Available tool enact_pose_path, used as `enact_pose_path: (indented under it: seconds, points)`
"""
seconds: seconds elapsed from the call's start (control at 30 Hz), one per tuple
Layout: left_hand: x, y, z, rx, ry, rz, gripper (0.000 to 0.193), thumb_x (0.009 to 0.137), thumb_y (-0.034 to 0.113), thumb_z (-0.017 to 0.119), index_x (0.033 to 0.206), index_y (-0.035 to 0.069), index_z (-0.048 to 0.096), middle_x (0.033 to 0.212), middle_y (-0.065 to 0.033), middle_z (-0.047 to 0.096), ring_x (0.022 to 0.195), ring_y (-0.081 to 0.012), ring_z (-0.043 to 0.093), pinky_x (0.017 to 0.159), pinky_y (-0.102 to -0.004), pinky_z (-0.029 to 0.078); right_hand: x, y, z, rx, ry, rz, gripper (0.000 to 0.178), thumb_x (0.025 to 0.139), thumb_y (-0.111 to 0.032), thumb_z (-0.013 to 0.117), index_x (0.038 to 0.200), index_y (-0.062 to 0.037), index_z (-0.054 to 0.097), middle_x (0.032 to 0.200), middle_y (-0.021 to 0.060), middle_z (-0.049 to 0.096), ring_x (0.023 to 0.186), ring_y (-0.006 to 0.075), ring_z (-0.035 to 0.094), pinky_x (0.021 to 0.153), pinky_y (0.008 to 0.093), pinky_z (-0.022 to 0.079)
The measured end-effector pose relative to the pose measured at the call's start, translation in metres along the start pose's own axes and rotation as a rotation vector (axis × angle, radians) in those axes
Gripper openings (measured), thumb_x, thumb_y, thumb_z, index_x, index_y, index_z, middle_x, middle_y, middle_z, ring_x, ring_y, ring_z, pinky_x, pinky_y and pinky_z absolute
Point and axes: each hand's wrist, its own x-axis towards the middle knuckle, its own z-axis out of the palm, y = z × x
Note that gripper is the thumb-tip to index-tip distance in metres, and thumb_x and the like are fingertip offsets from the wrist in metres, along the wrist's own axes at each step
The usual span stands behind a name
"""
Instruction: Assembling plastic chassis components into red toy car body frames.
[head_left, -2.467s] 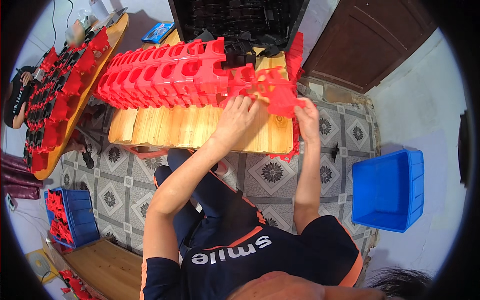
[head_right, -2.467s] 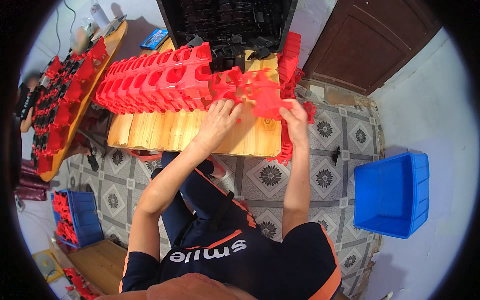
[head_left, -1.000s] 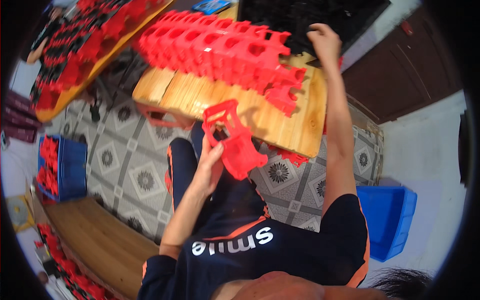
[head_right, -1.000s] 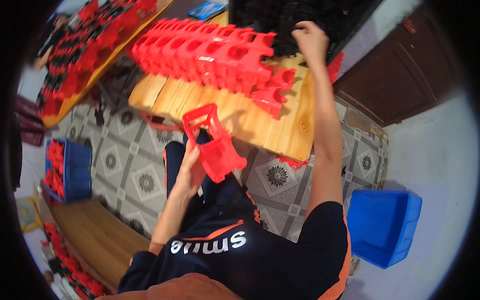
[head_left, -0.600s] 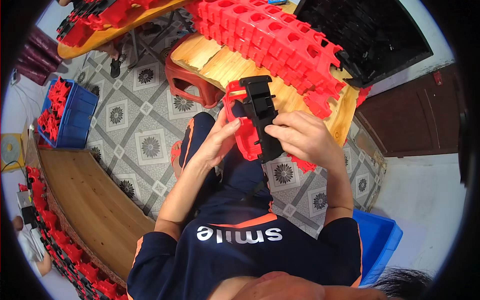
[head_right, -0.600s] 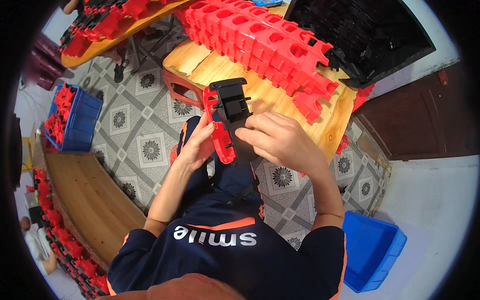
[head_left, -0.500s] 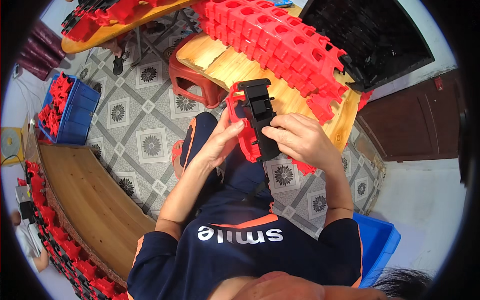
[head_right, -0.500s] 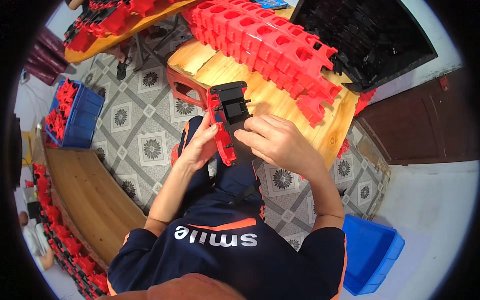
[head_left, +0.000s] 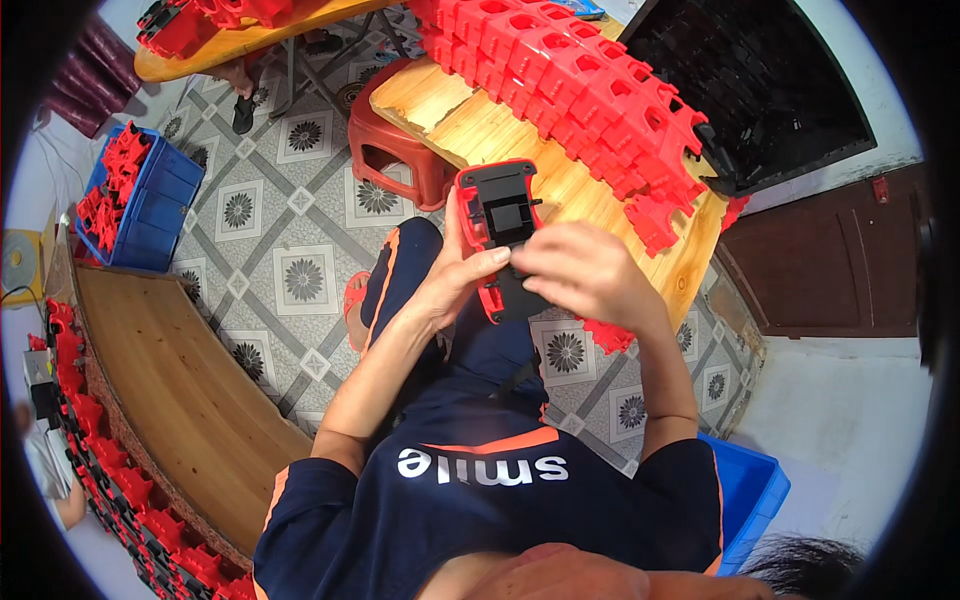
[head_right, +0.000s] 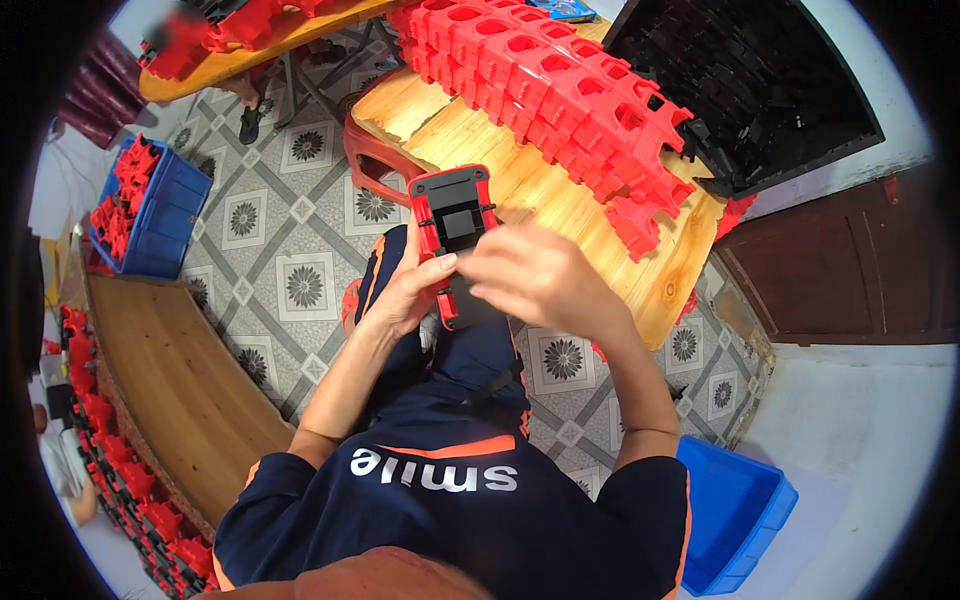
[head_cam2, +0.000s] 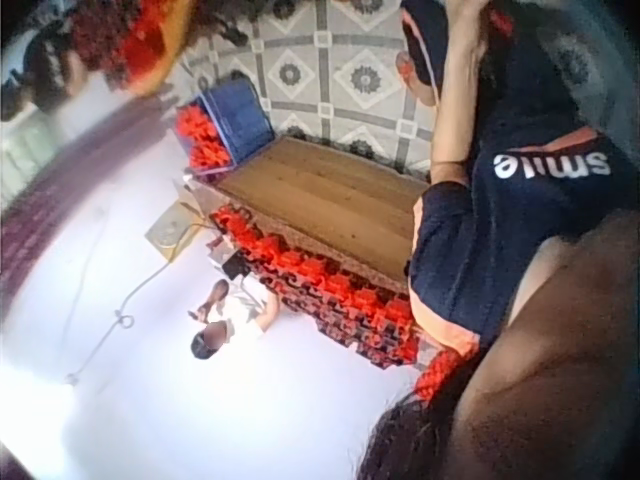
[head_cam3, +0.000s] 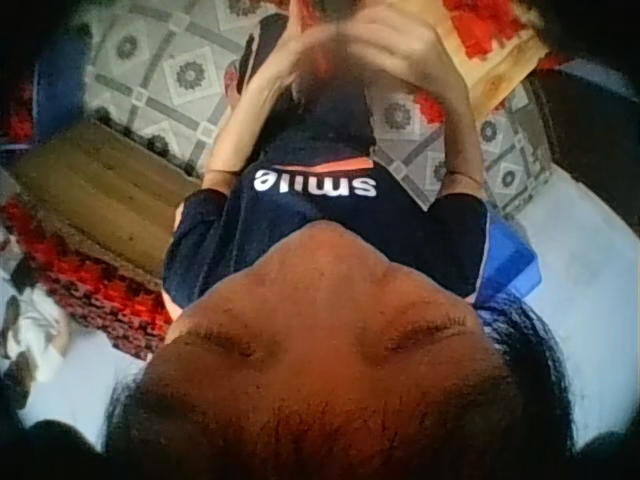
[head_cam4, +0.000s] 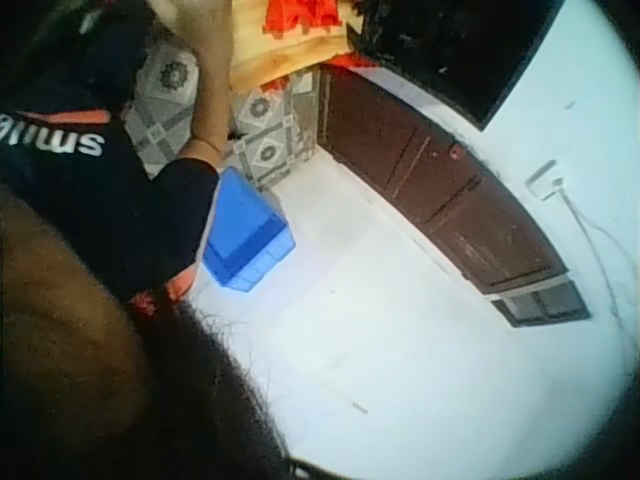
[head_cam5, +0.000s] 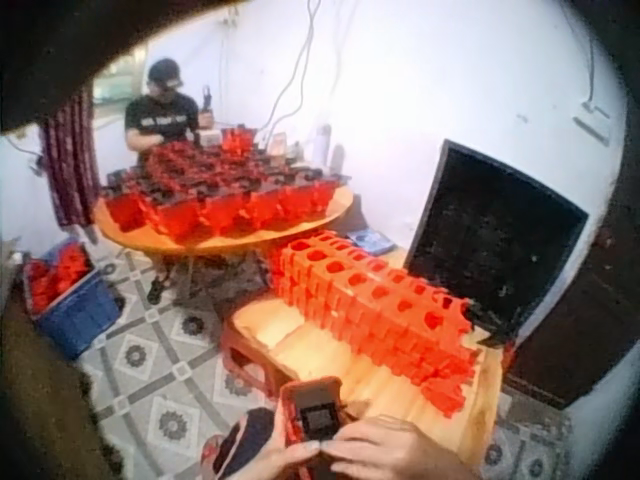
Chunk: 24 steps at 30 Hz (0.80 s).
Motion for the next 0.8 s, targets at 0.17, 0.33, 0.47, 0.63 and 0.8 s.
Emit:
enact_pose_path:
  seconds: [0.17, 0.33, 0.47, 0.63, 0.8]
  points:
    - [0.000, 0.001, 0.007, -0.023, -0.050, -0.008, 0.091, 0.089, 0.016, 0.061, 0.155, 0.018, -0.001, 0.147, -0.0148, 0.034, 0.134, -0.0261, 0.039, 0.108, -0.0413, 0.037, 0.017, 0.029, 0.032, 0.433, 0.450, 0.535, 0.030, 0.089, -0.013, 0.068, 0.115, 0.0008, 0.063, 0.100, 0.0079, 0.065, 0.090, 0.0155, 0.063, 0.079, 0.0277, 0.051]
    - [0.012, -0.004, -0.011, 0.226, 0.036, 0.124, 0.092, 0.090, 0.016, 0.058, 0.155, 0.011, -0.007, 0.144, -0.0138, 0.034, 0.129, -0.0220, 0.041, 0.105, -0.0342, 0.038, 0.036, 0.039, 0.065, 0.750, 0.425, 0.656, 0.029, 0.094, -0.015, 0.064, 0.117, 0.0018, 0.061, 0.100, 0.0045, 0.066, 0.088, 0.0085, 0.061, 0.079, 0.0229, 0.050]
    - [-0.001, 0.011, -0.022, 0.500, 0.088, 0.371, 0.107, 0.082, 0.022, 0.069, 0.154, 0.003, -0.008, 0.146, -0.0174, 0.031, 0.124, -0.0241, 0.043, 0.106, -0.0366, 0.036, 0.046, 0.044, 0.071, 1.148, 0.382, 0.545, 0.036, 0.101, -0.025, 0.051, 0.126, 0.0014, 0.058, 0.129, 0.0122, 0.058, 0.122, 0.0186, 0.052, 0.106, 0.0322, 0.036]
    - [-0.005, 0.012, -0.029, 0.732, 0.189, 0.490, 0.100, 0.085, 0.035, 0.070, 0.153, -0.001, 0.008, 0.138, -0.0243, 0.038, 0.126, -0.0332, 0.041, 0.110, -0.0397, 0.030, 0.050, 0.032, 0.079, 0.832, 0.465, 0.487, 0.038, 0.101, -0.025, 0.052, 0.119, 0.0073, 0.060, 0.128, 0.0185, 0.060, 0.119, 0.0248, 0.056, 0.105, 0.0365, 0.041]
    - [-0.030, 0.049, -0.028, 0.246, 0.387, 0.747, 0.096, 0.095, 0.033, 0.060, 0.153, 0.005, -0.010, 0.150, -0.0189, 0.029, 0.132, -0.0248, 0.039, 0.109, -0.0378, 0.033, 0.074, 0.015, 0.088, 1.248, 0.240, 0.264, 0.091, 0.089, -0.055, 0.060, 0.154, -0.0069, 0.016, 0.156, 0.0187, 0.023, 0.144, 0.0317, 0.025, 0.111, 0.0412, 0.034]
